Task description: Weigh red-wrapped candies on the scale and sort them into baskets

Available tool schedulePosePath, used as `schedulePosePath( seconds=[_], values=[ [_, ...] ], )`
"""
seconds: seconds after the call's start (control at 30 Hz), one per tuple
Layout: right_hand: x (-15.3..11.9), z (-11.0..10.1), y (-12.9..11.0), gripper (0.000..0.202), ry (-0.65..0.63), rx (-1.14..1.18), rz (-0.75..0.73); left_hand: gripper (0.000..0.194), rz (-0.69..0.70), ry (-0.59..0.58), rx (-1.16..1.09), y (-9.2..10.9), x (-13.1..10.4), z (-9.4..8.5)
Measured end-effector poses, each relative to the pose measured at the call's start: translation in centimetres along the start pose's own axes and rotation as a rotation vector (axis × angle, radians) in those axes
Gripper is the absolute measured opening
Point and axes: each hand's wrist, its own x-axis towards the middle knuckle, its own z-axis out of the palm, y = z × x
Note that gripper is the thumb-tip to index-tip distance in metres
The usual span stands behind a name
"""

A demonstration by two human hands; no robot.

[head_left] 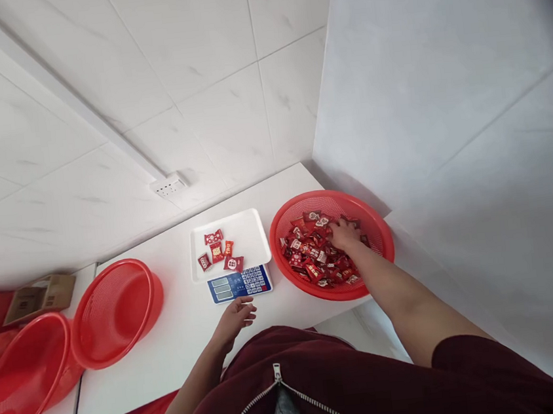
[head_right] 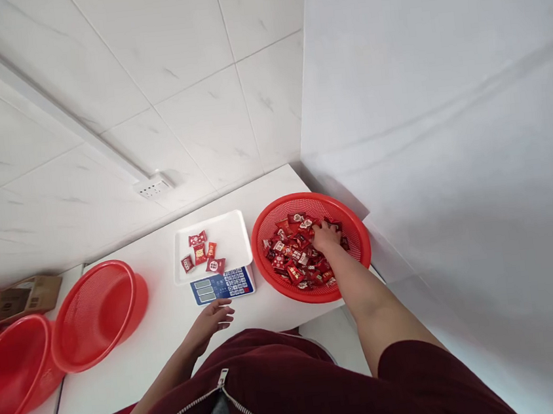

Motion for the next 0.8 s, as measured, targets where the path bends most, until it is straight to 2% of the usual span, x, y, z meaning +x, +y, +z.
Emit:
schedulePosePath(
  seconds=[0.17,0.37,0.47,0.53,0.6,0.7,0.8],
  values=[
    [-0.6,0.1,-0.3,0.03,0.056,0.066,-0.049,0.044,0.012,0.029,-0.018,-1.3,-0.1,-0.5],
    [-2.0,0.1,0.0,0.03,0.079,0.138,-0.069,0.036,0.013,0.011,-0.04,-1.4,-0.9,-0.8],
    [-3.2,0.4,-0.9,0.031,0.157,0.298,-0.031,0.032,0.005,-0.002,-0.055,-1.6,-1.0,-1.3],
    [-4.6,0.4,-2.6,0.032,0.158,0.441,-0.057,0.03,0.007,-0.009,-0.064,-1.9,-0.9,-1.9],
    [-6.5,0.1,-5.3,0.033,0.138,0.578,-0.126,0.03,0.013,-0.022,-0.062,-2.2,-0.7,-2.5],
    [-9.2,-0.6,-10.6,0.034,0.066,0.705,-0.217,0.03,0.022,-0.047,-0.054,-2.7,-0.6,-3.7],
    [-10.3,-0.5,-16.1,0.028,-0.057,0.802,-0.282,0.028,0.028,-0.062,-0.051,-3.0,-0.9,-5.1]
  ],
)
